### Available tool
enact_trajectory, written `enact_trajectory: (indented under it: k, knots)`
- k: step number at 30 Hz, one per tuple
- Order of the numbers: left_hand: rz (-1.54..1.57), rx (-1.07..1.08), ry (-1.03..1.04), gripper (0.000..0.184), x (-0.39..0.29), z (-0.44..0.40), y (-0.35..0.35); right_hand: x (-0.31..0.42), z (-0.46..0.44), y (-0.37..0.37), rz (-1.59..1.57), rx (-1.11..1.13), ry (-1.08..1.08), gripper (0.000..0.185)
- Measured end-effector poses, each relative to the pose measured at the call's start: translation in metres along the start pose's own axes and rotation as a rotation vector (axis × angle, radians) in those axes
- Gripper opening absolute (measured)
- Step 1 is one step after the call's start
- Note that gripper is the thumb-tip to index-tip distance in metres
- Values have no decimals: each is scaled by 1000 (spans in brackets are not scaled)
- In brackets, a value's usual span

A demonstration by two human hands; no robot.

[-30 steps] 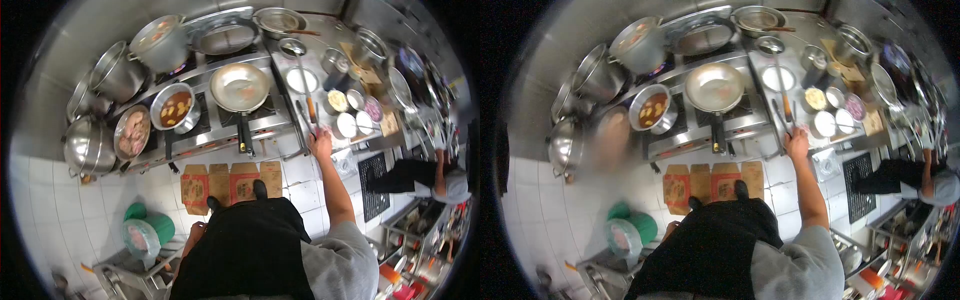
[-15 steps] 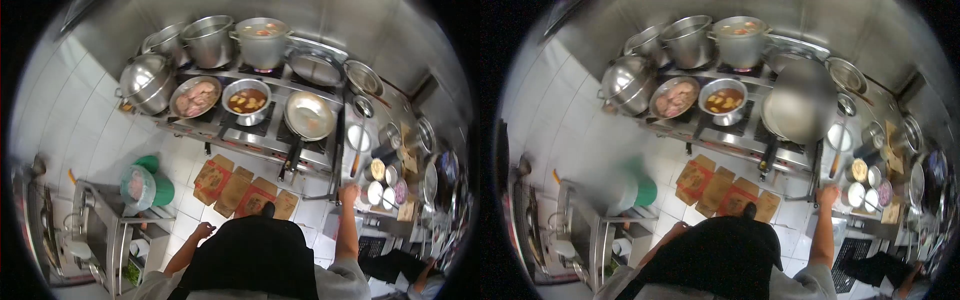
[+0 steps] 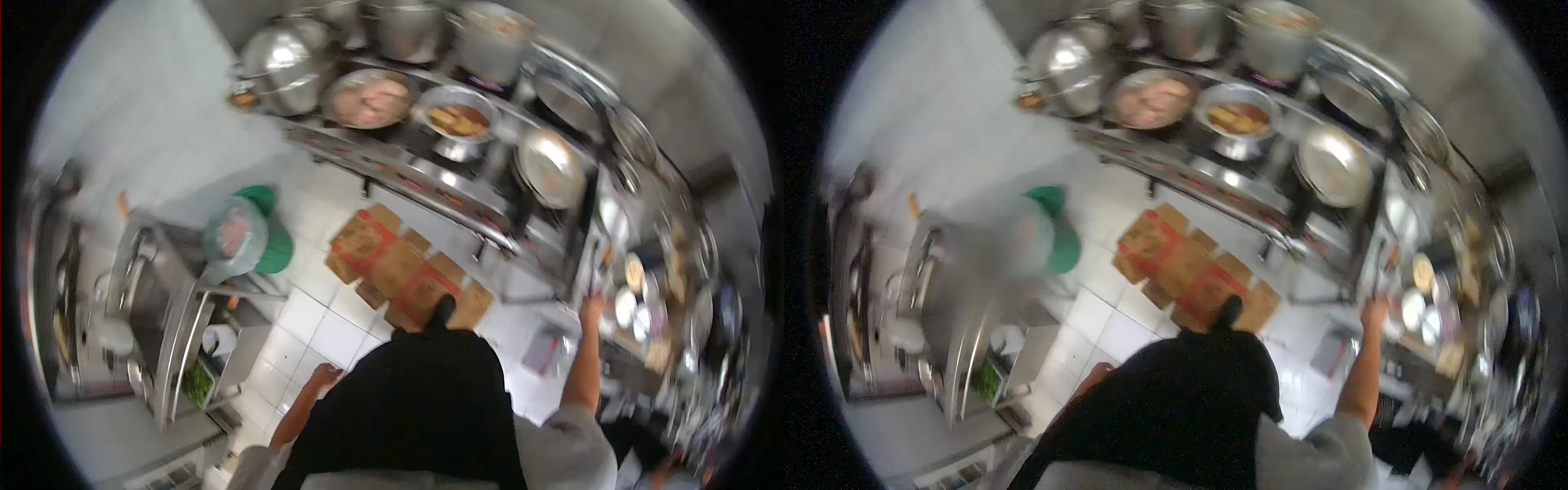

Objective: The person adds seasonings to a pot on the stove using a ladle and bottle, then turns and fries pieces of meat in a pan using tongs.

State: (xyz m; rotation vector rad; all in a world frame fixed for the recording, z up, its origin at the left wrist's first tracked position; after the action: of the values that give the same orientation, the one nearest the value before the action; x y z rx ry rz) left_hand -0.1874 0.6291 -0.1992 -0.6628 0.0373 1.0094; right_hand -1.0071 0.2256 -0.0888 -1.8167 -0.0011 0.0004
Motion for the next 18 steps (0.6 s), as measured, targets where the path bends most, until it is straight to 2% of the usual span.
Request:
enact_trajectory:
  k: [1, 3, 5, 6, 7, 9, 11, 13, 15, 17, 18]
  knots:
    - [14, 28, -3, 40, -8, 16, -1, 9, 15, -9, 96, -91, -165, 25]
    - [-45, 49, 87, 40, 6, 9, 14, 9, 36, -47, -186, 179, 368, 39]
    - [-78, 56, 147, 40, 22, -9, 30, 16, 75, -66, -192, 186, 458, 42]
    - [-92, 59, 172, 40, 27, -19, 37, 25, 101, -85, -134, 36, 367, 41]
    - [-105, 63, 197, 40, 31, -28, 44, 41, 119, -112, -186, 200, 435, 43]
    - [-132, 71, 248, 40, 33, -43, 54, 48, 171, -140, -191, 148, 442, 47]
    - [-163, 72, 311, 40, 31, -63, 62, 61, 219, -168, -189, 176, 438, 52]
    - [-190, 61, 378, 40, 25, -86, 67, 90, 243, -185, -326, 271, 340, 49]
    - [-214, 49, 450, 40, 16, -106, 66, 127, 238, -186, -491, 305, 284, 46]
    - [-235, 35, 522, 40, 4, -123, 60, 145, 220, -80, -653, 316, 174, 39]
    - [-241, 29, 548, 40, -6, -128, 56, 152, 203, -54, -874, 454, 480, 40]
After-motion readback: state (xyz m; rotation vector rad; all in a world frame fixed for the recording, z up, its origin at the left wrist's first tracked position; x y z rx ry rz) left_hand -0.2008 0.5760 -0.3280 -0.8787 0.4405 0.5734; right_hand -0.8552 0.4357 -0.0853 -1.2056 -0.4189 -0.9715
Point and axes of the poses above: each hand's wrist, its own z-axis away from the middle knuckle, its own y-axis out of the palm, x = y × z, the point moved 9 cm from there along -z, towards the middle knuckle, and after that the axes turned 1 degree about -z, right-handed, at the moved point
